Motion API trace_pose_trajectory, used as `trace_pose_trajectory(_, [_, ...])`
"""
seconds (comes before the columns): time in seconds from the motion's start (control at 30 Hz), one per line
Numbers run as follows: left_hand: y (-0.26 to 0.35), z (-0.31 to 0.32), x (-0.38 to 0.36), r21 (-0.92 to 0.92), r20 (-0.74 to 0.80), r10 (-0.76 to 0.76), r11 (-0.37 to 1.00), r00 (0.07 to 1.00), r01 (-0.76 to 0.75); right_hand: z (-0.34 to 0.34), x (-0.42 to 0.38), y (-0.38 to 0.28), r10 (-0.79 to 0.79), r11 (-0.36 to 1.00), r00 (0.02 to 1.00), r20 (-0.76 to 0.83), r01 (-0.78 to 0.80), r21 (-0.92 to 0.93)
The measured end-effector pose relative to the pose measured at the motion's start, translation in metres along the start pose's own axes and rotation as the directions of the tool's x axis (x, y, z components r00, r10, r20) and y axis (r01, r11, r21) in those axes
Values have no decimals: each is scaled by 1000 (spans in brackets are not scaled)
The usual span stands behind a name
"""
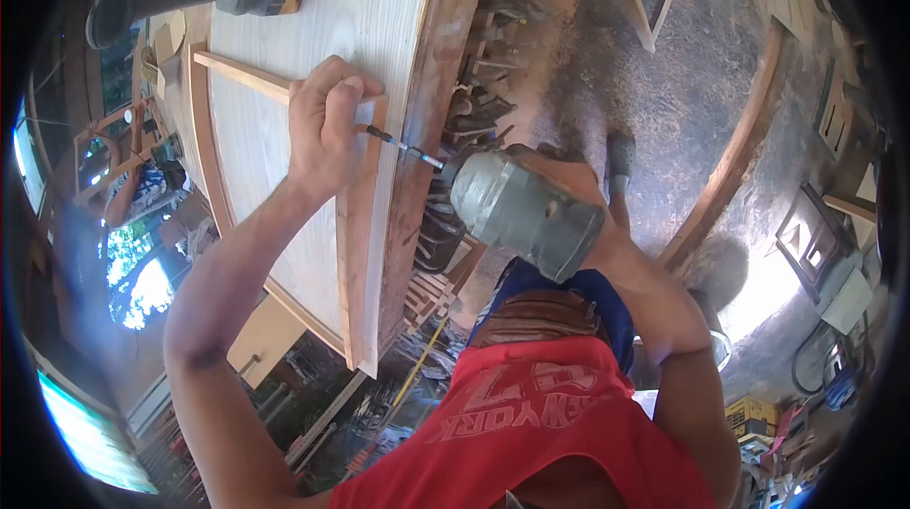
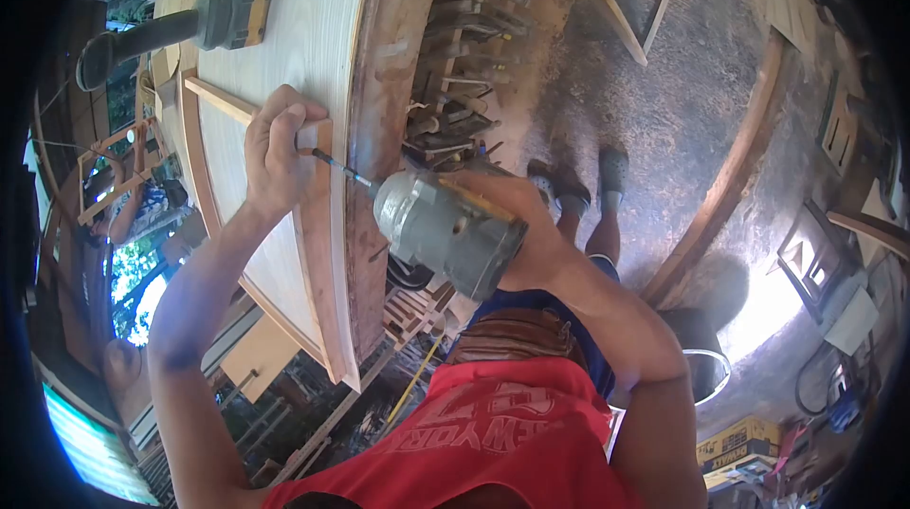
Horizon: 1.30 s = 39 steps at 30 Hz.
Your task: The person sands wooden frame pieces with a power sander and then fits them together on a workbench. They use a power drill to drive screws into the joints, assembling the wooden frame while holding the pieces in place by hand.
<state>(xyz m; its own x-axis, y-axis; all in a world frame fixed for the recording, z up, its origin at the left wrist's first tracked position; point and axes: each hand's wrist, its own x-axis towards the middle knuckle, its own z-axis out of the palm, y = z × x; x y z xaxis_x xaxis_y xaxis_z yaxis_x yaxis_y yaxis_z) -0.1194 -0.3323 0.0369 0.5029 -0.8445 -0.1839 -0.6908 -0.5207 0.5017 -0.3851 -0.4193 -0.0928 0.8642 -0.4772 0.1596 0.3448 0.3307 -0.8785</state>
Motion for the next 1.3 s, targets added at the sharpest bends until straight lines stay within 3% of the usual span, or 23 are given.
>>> trace_pose_trajectory(0.1, [4,-3,1,41,-12,60,997,998,-59,-5,14,-17,-20,995,999,26,23,-102])
trace_pose_trajectory(0.23, [-1,-9,1,-16,41,-32,999,999,32,-9,26,-18,26,978,993,118,-1,-209])
trace_pose_trajectory(0.33, [-4,-9,2,-39,41,1,999,999,1,-9,24,-12,-7,988,993,114,25,-150])
trace_pose_trajectory(0.43, [-2,-9,-1,7,53,-89,996,995,88,-14,20,-8,-75,965,988,138,107,-241])
trace_pose_trajectory(0.47, [0,-8,-1,46,17,-20,999,1000,19,-16,14,-3,-83,962,984,160,121,-246])
trace_pose_trajectory(0.53, [-26,-11,-5,213,10,195,958,981,-193,-25,-19,0,25,941,995,94,8,-338])
trace_pose_trajectory(0.57, [-22,-11,-13,203,-21,153,968,988,-146,-26,-36,-10,49,942,989,141,1,-336])
trace_pose_trajectory(0.6, [-11,-12,-17,205,-196,207,965,959,-166,-28,-50,-22,433,895,896,-97,-440,-72])
trace_pose_trajectory(0.63, [-7,-16,-30,222,-366,250,959,896,-177,-35,-65,-33,779,627,591,-211,-738,249])
trace_pose_trajectory(0.67, [-14,-25,-56,278,-391,284,943,875,-183,-48,-84,-45,659,694,727,-193,-687,-218])
trace_pose_trajectory(0.7, [-23,-30,-97,210,-358,139,975,923,-65,-67,-107,-56,534,633,842,-82,-462,-621])
trace_pose_trajectory(0.77, [-49,-28,-202,96,-209,-176,975,962,199,-111,-149,-70,357,498,934,10,-181,-848])
trace_pose_trajectory(0.8, [-63,-23,-262,58,-89,-341,936,936,346,-137,-175,-73,393,469,919,-26,-225,-854])
trace_pose_trajectory(0.83, [-65,-21,-315,-2,-9,-573,819,819,573,-153,-192,-74,424,438,903,-71,-272,-857])
trace_pose_trajectory(0.9, [-67,-18,-391,122,-8,-662,743,750,658,-151,-184,-81,461,437,878,-132,-353,-827])
trace_pose_trajectory(0.93, [-73,-14,-417,112,-25,-662,742,749,660,-153,-179,-85,489,417,847,-209,-438,-796])
trace_pose_trajectory(1.0, [-75,6,-457,304,-163,-696,639,699,707,-178,-197,-75,464,335,864,-196,-376,-864])
trace_pose_trajectory(1.03, [-71,16,-463,292,-180,-693,640,698,710,-194,-210,-66,431,259,880,-199,-332,-907])
trace_pose_trajectory(1.07, [-72,21,-463,314,-274,-629,656,727,686,-209,-215,-51,542,516,805,-242,-546,-660])
trace_pose_trajectory(1.1, [-74,23,-463,345,-357,-557,668,750,660,-197,-203,-44,518,537,822,-234,-526,-659])
trace_pose_trajectory(1.2, [-76,25,-450,312,-382,-524,702,761,640,-143,-178,-64,495,204,842,-213,-351,-914])
trace_pose_trajectory(1.23, [-75,24,-441,296,-366,-545,701,755,649,-130,-176,-59,478,203,851,-216,-346,-916])
trace_pose_trajectory(1.3, [-82,21,-414,285,-428,-489,725,760,627,-114,-179,-46,281,380,939,-197,-298,-875])
